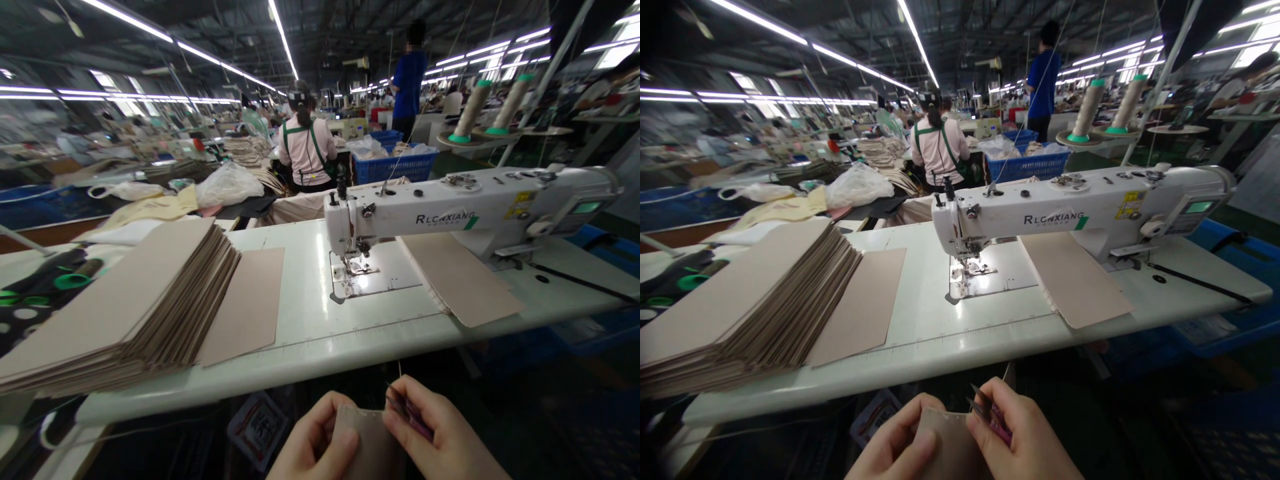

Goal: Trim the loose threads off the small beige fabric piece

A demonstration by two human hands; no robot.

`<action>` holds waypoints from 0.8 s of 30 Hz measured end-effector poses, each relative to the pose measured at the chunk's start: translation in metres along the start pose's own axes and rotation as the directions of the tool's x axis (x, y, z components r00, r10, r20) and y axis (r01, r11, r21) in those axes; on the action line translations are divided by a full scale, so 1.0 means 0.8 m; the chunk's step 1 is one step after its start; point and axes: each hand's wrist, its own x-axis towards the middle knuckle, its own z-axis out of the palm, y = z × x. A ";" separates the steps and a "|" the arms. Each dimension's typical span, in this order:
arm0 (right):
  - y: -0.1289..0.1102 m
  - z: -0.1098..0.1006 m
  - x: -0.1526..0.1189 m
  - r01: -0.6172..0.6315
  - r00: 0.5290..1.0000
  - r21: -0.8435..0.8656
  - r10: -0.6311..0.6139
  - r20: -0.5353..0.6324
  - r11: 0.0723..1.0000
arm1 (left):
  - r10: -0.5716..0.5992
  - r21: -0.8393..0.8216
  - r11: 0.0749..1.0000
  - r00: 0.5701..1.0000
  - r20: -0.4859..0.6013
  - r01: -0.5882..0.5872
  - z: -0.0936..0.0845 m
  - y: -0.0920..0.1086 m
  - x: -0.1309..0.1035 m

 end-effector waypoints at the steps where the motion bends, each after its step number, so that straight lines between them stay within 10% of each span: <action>1: -0.003 0.001 0.000 -0.010 1.000 -0.026 0.010 0.008 1.000 | 0.009 -0.009 1.000 0.999 0.035 -0.008 -0.001 0.000 0.001; 16: 0.005 -0.024 0.007 -0.009 0.998 -0.182 0.019 0.052 0.983 | 0.080 0.343 0.939 0.980 -0.184 -0.013 -0.009 0.015 0.004; 20: -0.001 -0.024 0.003 0.066 0.996 -0.332 -0.041 0.081 0.941 | 0.412 0.724 0.672 0.891 -0.191 -0.156 -0.008 0.030 0.000; 24: -0.016 -0.022 0.005 0.148 0.984 -0.413 -0.091 0.155 0.899 | 0.404 0.864 0.431 0.912 0.074 -0.261 -0.001 0.043 0.001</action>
